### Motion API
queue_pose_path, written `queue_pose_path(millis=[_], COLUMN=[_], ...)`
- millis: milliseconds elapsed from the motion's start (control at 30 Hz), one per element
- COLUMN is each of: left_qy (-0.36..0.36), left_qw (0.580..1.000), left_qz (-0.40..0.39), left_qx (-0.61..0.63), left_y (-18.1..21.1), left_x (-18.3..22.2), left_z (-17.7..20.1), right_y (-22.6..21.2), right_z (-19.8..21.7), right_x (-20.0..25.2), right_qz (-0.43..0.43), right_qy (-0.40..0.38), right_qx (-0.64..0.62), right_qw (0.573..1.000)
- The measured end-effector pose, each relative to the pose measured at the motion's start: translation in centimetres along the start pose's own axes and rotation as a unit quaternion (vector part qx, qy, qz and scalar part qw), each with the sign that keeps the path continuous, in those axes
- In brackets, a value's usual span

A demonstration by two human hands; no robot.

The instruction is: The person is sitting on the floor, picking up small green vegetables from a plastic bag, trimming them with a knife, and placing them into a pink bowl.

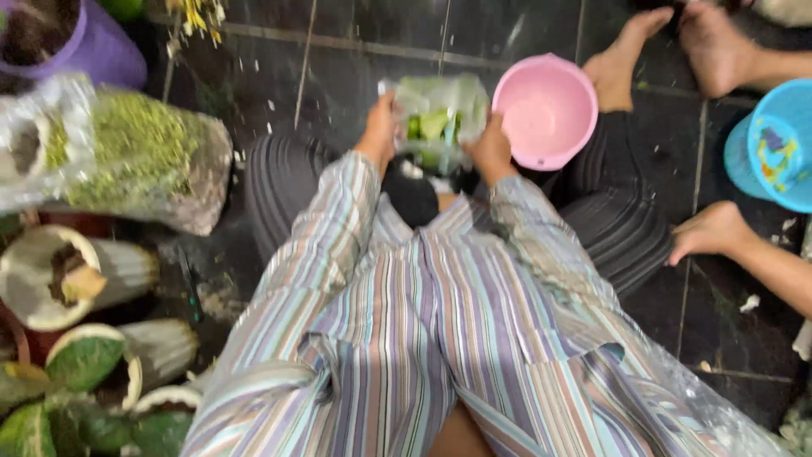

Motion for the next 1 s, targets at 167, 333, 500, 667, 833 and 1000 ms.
queue_pose_path(millis=[167,333,500,667,833,1000], left_qy=[-0.069,-0.114,-0.049,-0.064,-0.005,0.155], left_qw=[0.976,0.939,0.995,0.98,0.99,0.743], left_qz=[0.022,-0.009,0.076,0.082,0.076,-0.438], left_qx=[-0.205,-0.325,-0.033,0.171,0.116,-0.482], left_y=[2.4,-2.2,1.4,4.3,4.4,10.5], left_x=[4.8,0.2,3.7,4.3,3.3,8.0], left_z=[-0.2,4.1,4.6,4.8,6.6,4.1], right_y=[7.0,0.4,-7.4,-1.5,-3.5,-4.5], right_z=[-6.0,-4.1,-1.7,-5.8,-1.1,0.1], right_x=[-6.2,-2.6,5.8,2.0,5.6,5.9], right_qz=[0.025,0.041,-0.058,-0.073,-0.092,0.277], right_qy=[-0.018,-0.023,-0.028,-0.01,0.013,0.289], right_qx=[0.059,-0.13,-0.272,-0.583,-0.507,-0.068], right_qw=[0.998,0.99,0.96,0.809,0.857,0.914])
Point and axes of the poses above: each hand's wrist, its own x-axis away from the middle knuckle, its own z-axis out of the back of the hand, y = z × x, the point moved 6 cm from there along -x, towards the middle knuckle, and after that the axes turned 13 degrees about -y, right-handed, at the moved point
